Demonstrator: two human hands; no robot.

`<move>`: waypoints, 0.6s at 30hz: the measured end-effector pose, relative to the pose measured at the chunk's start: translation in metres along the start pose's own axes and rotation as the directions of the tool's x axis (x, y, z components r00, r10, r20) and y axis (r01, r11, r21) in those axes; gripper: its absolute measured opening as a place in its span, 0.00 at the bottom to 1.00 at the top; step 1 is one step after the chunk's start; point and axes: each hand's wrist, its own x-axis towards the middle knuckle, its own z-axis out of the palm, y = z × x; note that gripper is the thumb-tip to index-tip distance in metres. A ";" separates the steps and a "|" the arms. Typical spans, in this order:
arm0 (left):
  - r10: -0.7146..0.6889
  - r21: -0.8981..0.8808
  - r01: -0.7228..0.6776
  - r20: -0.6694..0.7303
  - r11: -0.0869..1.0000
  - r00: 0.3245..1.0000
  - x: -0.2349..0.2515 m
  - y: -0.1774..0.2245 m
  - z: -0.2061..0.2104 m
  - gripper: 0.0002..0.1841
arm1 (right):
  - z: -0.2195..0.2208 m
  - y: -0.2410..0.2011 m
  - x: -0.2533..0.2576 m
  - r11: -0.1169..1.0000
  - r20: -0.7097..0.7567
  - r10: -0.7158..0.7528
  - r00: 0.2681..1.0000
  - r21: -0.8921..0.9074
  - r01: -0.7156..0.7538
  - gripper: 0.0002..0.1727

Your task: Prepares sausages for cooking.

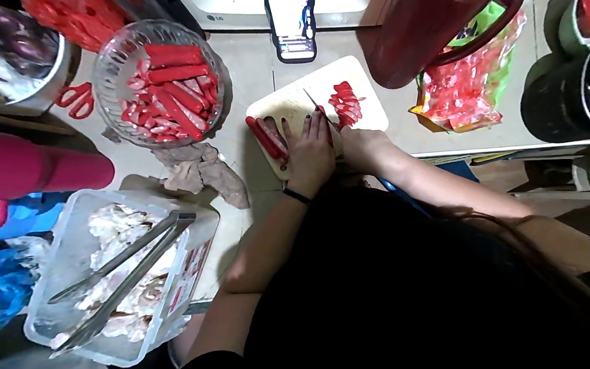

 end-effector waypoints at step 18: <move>0.000 -0.042 0.001 0.018 0.999 1.000 -0.005 -0.005 0.003 0.31 | 0.032 0.030 -0.006 0.997 -0.188 -0.081 0.979 -0.019 0.079 0.14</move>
